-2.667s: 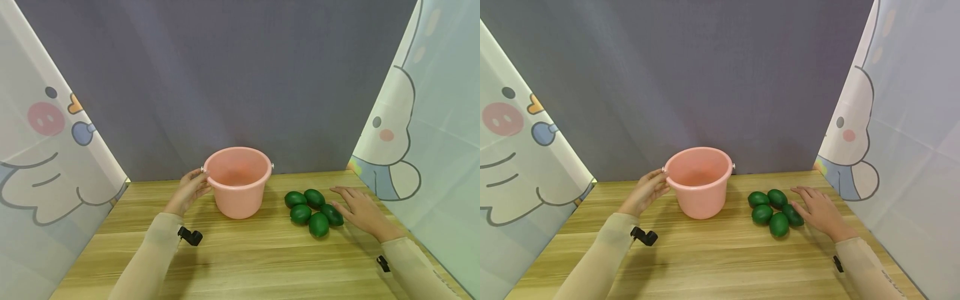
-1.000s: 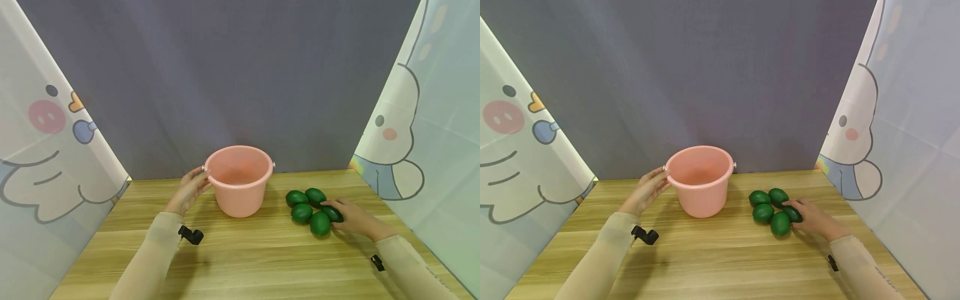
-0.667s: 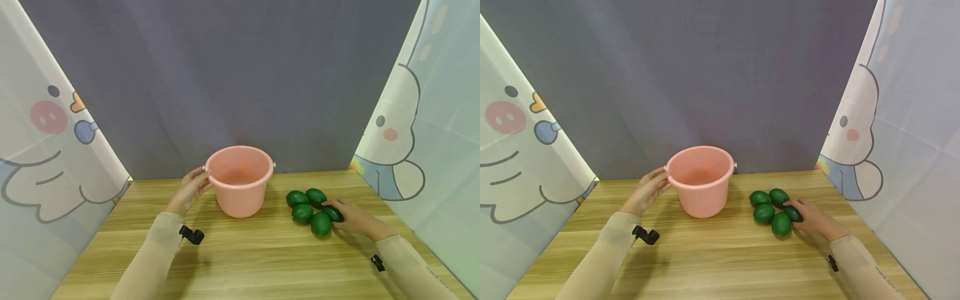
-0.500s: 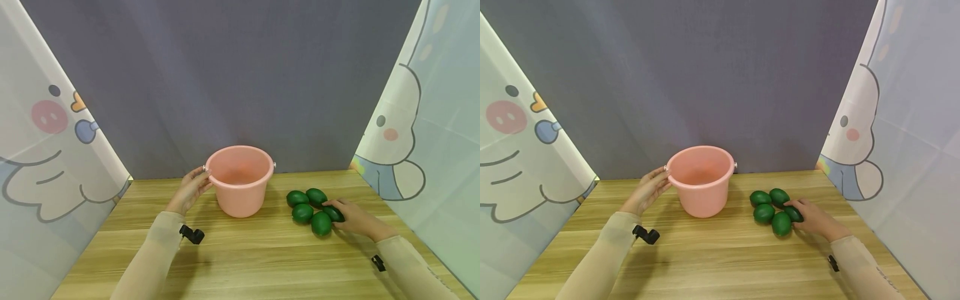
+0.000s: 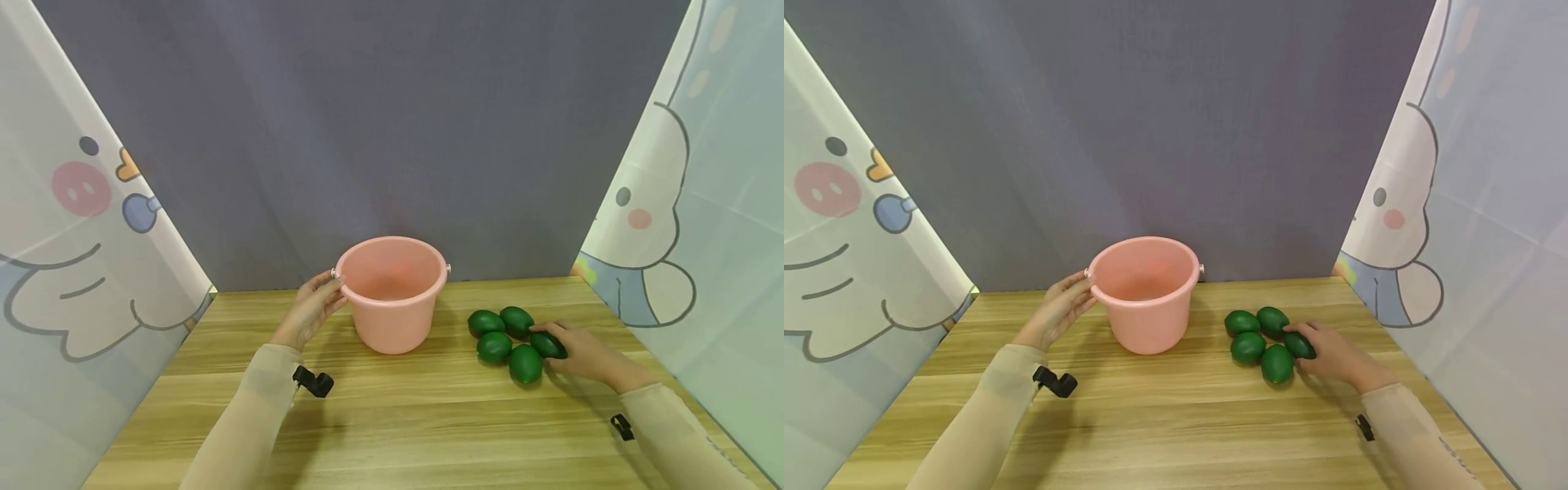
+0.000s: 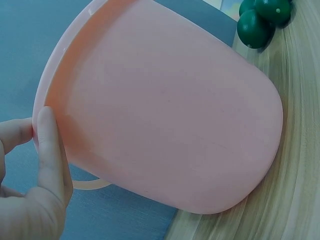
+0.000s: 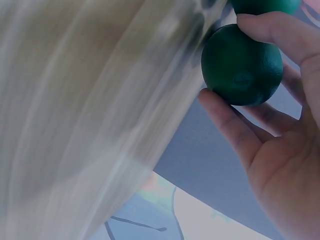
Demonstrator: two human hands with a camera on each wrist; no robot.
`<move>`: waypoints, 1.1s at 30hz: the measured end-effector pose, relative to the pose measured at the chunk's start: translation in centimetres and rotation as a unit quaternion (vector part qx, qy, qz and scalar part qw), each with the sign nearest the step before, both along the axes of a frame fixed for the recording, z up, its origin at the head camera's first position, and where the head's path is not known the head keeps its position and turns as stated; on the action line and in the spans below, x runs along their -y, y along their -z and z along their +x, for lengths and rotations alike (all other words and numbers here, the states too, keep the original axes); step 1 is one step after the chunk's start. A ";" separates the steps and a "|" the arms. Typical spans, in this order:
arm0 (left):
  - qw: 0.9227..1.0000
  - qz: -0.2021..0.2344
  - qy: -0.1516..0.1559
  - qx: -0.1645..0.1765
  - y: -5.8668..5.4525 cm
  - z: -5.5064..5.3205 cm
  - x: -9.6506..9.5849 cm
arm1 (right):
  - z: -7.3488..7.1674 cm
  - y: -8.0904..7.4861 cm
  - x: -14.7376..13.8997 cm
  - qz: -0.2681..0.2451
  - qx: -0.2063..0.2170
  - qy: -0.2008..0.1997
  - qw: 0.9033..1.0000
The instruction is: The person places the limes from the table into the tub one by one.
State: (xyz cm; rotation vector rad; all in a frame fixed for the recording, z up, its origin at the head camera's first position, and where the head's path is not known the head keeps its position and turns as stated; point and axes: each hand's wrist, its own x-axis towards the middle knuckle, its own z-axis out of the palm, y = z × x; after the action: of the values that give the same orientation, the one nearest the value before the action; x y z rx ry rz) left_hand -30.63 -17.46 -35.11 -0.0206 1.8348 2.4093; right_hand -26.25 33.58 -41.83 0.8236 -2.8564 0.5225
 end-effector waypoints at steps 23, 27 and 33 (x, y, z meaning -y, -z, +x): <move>1.000 0.004 0.009 -0.004 -0.2 0.1 0.1 | 0.0 -3.8 1.0 0.005 -0.121 -0.069 0.990; 1.000 0.002 0.008 -0.004 -0.1 0.0 0.1 | 0.0 -4.4 1.3 0.004 -0.146 -0.075 0.986; 1.000 -0.003 0.011 -0.006 -0.1 0.0 0.1 | 0.2 -5.5 1.5 0.009 -0.143 -0.060 0.988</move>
State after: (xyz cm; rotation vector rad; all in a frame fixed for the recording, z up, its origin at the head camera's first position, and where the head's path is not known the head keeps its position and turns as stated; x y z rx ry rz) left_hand -30.68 -17.55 -35.04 0.0150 1.8371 2.3947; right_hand -26.02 32.08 -36.33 0.9901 -2.5655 0.3580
